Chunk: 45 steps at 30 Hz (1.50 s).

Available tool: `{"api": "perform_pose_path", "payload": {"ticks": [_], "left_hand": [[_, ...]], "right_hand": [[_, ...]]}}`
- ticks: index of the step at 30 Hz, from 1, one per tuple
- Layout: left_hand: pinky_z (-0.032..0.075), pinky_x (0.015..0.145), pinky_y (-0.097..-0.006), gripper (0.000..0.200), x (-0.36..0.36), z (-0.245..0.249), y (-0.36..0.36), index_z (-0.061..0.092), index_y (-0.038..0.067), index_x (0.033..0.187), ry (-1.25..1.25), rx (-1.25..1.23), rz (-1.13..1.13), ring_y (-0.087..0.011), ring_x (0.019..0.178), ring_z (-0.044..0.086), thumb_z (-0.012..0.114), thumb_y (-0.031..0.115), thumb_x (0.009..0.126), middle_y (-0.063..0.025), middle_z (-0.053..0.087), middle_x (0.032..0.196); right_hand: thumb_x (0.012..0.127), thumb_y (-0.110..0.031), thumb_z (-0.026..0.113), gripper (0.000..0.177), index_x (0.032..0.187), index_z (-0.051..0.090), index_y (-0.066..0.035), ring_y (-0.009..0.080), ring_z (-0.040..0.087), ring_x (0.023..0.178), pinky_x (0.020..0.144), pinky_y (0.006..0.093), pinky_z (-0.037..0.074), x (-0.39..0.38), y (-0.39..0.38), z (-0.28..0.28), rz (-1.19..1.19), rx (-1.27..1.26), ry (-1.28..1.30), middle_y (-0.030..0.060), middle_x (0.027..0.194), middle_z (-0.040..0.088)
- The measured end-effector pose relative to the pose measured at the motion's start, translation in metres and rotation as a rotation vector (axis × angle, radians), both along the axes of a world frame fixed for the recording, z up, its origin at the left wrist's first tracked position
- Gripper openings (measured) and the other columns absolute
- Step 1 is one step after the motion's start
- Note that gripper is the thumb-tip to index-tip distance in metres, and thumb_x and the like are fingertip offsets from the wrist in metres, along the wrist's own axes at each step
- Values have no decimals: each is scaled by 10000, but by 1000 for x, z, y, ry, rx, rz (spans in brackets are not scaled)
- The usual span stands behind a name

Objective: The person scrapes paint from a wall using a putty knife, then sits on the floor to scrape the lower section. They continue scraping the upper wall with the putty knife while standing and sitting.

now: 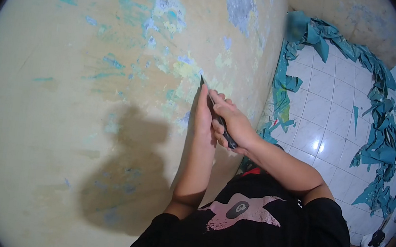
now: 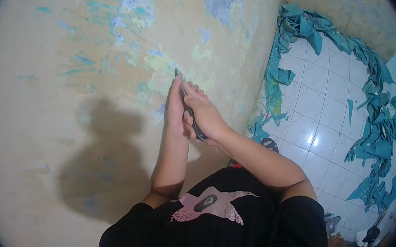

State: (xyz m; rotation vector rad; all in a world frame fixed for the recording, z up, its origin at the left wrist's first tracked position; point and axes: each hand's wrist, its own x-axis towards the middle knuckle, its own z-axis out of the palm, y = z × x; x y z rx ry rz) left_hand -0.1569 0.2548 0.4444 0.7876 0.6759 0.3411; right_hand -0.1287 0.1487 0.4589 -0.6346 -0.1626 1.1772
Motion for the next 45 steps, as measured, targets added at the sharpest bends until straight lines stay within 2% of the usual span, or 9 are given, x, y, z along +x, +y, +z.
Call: {"api": "perform_pose_path", "payload": {"ticks": [13,15,17,18,22,26,33,41,45], "left_hand": [[501,770,-394,445,11,-4,6,454,92,946,-56,26,-24,-211,772,546,528,531,921,-45,469,866],[500,766,-400,444,17,13,-8,458,93,943,-2,21,38,-214,763,547,534,530,919,-49,466,875],[469,721,-362,383,17,22,-17,456,78,916,11,32,65,-204,752,523,521,454,944,-46,487,787],[473,726,-363,380,11,7,-6,456,77,933,-122,-26,-32,-203,748,522,520,452,946,-42,486,785],[478,735,-361,369,13,8,1,457,78,939,-62,-21,24,-200,749,525,512,442,954,-43,489,787],[495,755,-399,433,21,18,-8,445,92,957,-31,8,12,-213,769,551,538,514,926,-51,485,873],[498,762,-395,429,19,7,-1,446,99,940,-79,0,5,-212,765,546,525,520,930,-44,464,852],[498,783,-414,448,21,15,-5,445,94,956,-38,55,38,-209,762,551,526,534,922,-43,471,868],[495,770,-415,422,22,16,-9,456,96,939,-75,-21,26,-207,748,552,524,512,933,-37,491,856]], "right_hand": [[993,-202,344,539,1516,235,-139,128,396,330,307,261,344,15,-4,-4,64,-14,-142,23,575,455],[990,-191,339,539,1516,239,-135,127,400,331,309,262,345,18,-2,-6,16,-5,-139,22,570,452],[990,-191,337,538,1516,239,-133,127,404,331,310,263,346,15,-7,-2,23,-9,-122,23,569,454],[991,-190,336,538,1516,238,-131,128,408,331,312,263,347,15,-8,0,20,-10,-114,23,569,456],[993,-200,325,529,1512,247,-134,127,413,332,313,263,348,14,1,-4,40,-10,-175,21,571,454],[993,-196,331,532,1515,246,-141,125,405,331,323,260,357,21,-3,2,13,19,-49,17,560,440],[991,-204,341,540,1517,238,-139,118,408,334,328,253,356,23,-1,-4,39,1,-182,15,562,460],[1004,-206,338,523,1515,243,-153,119,388,324,316,236,354,28,-7,5,85,24,-177,7,556,427],[1006,-206,336,525,1518,233,-153,119,391,324,322,236,360,29,-7,2,47,14,-173,5,546,419]]}}
